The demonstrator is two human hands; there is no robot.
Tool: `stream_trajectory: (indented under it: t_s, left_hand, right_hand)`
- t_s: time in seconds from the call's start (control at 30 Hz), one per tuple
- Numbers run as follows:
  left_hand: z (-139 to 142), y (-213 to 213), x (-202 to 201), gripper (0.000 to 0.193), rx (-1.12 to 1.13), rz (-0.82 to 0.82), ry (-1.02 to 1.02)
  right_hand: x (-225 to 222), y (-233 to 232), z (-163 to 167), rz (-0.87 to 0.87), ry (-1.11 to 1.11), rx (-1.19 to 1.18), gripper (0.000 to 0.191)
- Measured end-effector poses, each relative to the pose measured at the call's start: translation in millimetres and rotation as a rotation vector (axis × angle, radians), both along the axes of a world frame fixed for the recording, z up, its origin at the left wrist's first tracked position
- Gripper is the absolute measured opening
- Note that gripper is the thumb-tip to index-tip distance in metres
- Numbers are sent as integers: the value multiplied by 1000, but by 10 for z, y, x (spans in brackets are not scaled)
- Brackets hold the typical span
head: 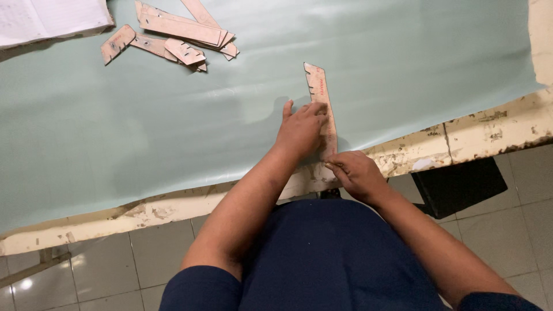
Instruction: The person traces around a curved cardboard shoe pattern piece with a pen onto a large sheet of material laid on the cutting table, repositioning the template and steadying it with one hand while drawing along its edge, with a stack of similar pattern pieces nearby.
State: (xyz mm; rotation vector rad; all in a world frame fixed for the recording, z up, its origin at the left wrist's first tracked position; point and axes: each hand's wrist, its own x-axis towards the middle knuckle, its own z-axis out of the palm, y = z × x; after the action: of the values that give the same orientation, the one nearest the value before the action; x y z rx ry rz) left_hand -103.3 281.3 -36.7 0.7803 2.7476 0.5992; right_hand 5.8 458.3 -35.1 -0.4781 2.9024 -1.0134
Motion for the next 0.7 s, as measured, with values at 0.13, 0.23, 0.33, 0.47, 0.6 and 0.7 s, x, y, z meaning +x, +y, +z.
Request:
stream_trajectory:
  t_s: [0.13, 0.23, 0.33, 0.47, 0.6, 0.7]
  left_hand:
    - [-28, 1, -24, 43, -15, 0, 4]
    - [-36, -12, -42, 32, -12, 9, 41]
    - [-34, -22, -68, 26, -24, 9, -20]
    - [-78, -25, -88, 30, 44, 32, -29]
    - [-193, -75, -5, 42, 163, 28, 184]
    - [-291, -52, 197, 37, 265, 160, 142]
  right_hand:
    - [-41, -49, 60, 5, 35, 33, 17]
    - [-148, -110, 85, 18, 65, 69, 16]
    - [-393, -170, 76, -9, 138, 158, 13]
    - [-634, -160, 58, -31, 266, 18, 14]
    - [-651, -21, -12, -237, 21, -108, 17]
    - [-631, 192, -93, -441, -382, -331, 22]
